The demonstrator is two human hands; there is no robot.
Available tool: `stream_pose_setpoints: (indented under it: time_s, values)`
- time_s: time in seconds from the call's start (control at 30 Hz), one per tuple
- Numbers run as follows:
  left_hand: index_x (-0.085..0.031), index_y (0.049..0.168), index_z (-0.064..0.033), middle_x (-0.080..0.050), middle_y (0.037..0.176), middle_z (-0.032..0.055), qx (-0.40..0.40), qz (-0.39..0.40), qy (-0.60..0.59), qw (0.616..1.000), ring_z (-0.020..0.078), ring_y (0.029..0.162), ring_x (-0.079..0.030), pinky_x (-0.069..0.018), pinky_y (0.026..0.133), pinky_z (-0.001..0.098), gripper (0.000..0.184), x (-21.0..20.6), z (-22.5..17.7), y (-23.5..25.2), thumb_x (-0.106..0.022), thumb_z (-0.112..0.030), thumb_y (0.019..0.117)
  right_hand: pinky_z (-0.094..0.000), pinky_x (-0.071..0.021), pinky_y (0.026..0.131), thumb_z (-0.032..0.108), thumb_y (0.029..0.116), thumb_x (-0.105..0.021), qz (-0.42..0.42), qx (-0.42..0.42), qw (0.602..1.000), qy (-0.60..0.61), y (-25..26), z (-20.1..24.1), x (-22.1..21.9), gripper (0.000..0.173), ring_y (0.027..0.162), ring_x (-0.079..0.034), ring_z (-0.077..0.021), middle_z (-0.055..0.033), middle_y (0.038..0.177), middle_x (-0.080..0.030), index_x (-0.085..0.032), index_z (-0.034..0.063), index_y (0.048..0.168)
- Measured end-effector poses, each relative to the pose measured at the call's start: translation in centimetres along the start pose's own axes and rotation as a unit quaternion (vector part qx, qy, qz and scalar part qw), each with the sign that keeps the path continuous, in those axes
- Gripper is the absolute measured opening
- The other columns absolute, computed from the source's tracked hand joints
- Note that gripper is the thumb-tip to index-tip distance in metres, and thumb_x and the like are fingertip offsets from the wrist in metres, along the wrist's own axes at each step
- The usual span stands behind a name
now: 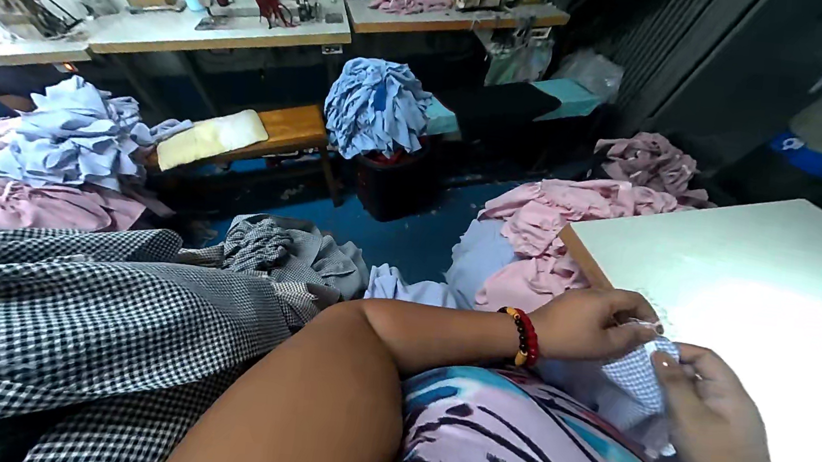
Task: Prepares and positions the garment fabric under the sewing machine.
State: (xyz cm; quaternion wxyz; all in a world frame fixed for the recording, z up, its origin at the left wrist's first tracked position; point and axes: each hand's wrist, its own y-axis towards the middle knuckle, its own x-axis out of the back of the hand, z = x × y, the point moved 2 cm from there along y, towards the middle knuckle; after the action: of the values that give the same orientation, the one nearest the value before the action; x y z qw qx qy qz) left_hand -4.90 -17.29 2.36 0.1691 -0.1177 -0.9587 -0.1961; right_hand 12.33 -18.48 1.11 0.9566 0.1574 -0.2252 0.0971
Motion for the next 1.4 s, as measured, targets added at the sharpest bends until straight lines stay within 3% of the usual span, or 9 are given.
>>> stream_pose_setpoints:
  time_s: [0.27,0.37,0.43,0.57,0.77,0.9,1.07,1.2,1.4]
  values:
    - [-0.062,0.109,0.0112,-0.061,0.089,0.0116,0.076,-0.025,-0.135,0.988,0.0093,0.077,-0.054,-0.0473,0.073,0.0253,0.017,-1.0,0.7,0.2,-0.061,-0.002,0.0991,-0.0084,-0.0416,0.067,0.017,0.0998,-0.057,-0.015,0.024,0.998,-0.057,-0.2,0.5,0.4,0.026,0.073,-0.050,0.0081,-0.0035,0.085,-0.057,-0.060,-0.0076,0.109]
    - [-0.063,0.114,0.0122,-0.065,0.093,0.0144,0.092,-0.026,-0.126,0.987,0.0092,0.080,-0.057,-0.0498,0.076,0.0255,0.020,-0.5,-0.3,0.4,-0.058,-0.001,0.1001,-0.0221,-0.0510,0.077,0.019,0.0962,-0.064,-0.026,0.039,0.996,-0.080,-0.1,0.7,1.1,0.034,0.084,-0.060,-0.0066,-0.0182,0.096,-0.067,-0.062,-0.0108,0.114]
    - [-0.062,0.116,0.0092,-0.064,0.094,0.0128,0.084,-0.002,-0.129,0.988,0.0084,0.078,-0.058,-0.0514,0.073,0.0252,0.019,-1.0,-0.2,0.7,-0.058,0.000,0.1003,-0.0296,-0.0543,0.080,0.014,0.0958,-0.067,-0.038,0.008,0.995,-0.090,-0.3,1.4,2.2,0.031,0.087,-0.064,-0.0130,-0.0210,0.099,-0.068,-0.063,-0.0110,0.115]
    - [-0.063,0.121,-0.0029,-0.065,0.091,0.0042,0.091,0.061,-0.153,0.982,0.0045,0.071,-0.059,-0.0516,0.064,0.0218,0.022,-3.0,-0.3,1.9,-0.062,-0.006,0.0996,-0.0271,-0.0586,0.069,0.010,0.0944,-0.071,-0.091,-0.047,0.993,-0.059,-1.3,0.9,5.1,0.018,0.074,-0.065,-0.0068,-0.0072,0.092,-0.070,-0.067,0.0004,0.109]
    - [-0.067,0.116,-0.0095,-0.069,0.088,-0.0032,0.083,0.165,-0.251,0.950,0.0029,0.072,-0.063,-0.0549,0.066,0.0209,0.020,-8.4,0.3,5.9,-0.066,-0.005,0.0973,-0.0192,-0.0540,0.057,0.011,0.0936,-0.072,-0.201,-0.125,0.971,0.018,-4.3,-1.1,9.0,0.011,0.062,-0.060,-0.0023,-0.0007,0.091,-0.070,-0.070,0.0075,0.104]
    - [-0.068,0.109,-0.0134,-0.067,0.083,-0.0045,0.125,0.227,-0.262,0.930,0.0011,0.063,-0.058,-0.0492,0.055,0.0165,0.015,-11.7,0.0,7.9,-0.068,-0.005,0.0965,-0.0159,-0.0537,0.067,0.009,0.0916,-0.073,-0.273,-0.130,0.953,-0.027,-6.1,-2.6,10.8,0.011,0.074,-0.062,-0.0015,-0.0007,0.089,-0.066,-0.074,0.0066,0.103]
    - [-0.068,0.108,-0.0136,-0.068,0.083,-0.0036,0.148,0.260,-0.287,0.910,0.0013,0.062,-0.059,-0.0492,0.054,0.0169,0.013,-15.1,0.1,9.8,-0.065,-0.005,0.0981,-0.0134,-0.0480,0.067,0.013,0.0940,-0.070,-0.304,-0.124,0.942,-0.067,-6.9,-4.9,12.8,0.016,0.077,-0.057,-0.0004,0.0023,0.086,-0.063,-0.079,0.0105,0.108]
    - [-0.068,0.116,-0.0126,-0.068,0.086,-0.0032,0.232,0.274,-0.303,0.883,0.0027,0.070,-0.063,-0.0542,0.061,0.0192,0.019,-16.7,0.3,11.1,-0.059,-0.005,0.1008,-0.0115,-0.0464,0.071,0.008,0.0953,-0.064,-0.316,-0.058,0.940,-0.113,-7.1,-7.1,13.4,0.021,0.082,-0.055,-0.0001,0.0006,0.088,-0.061,-0.081,0.0109,0.108]
    - [-0.065,0.119,-0.0087,-0.065,0.081,0.0002,0.342,0.276,-0.328,0.836,0.0037,0.064,-0.061,-0.0532,0.058,0.0182,0.023,-18.3,0.5,12.3,-0.048,-0.005,0.1041,-0.0190,-0.0449,0.055,-0.001,0.0942,-0.061,-0.253,0.036,0.934,-0.251,-7.4,-9.5,14.3,0.031,0.065,-0.052,-0.0079,-0.0093,0.095,-0.064,-0.080,0.0131,0.114]
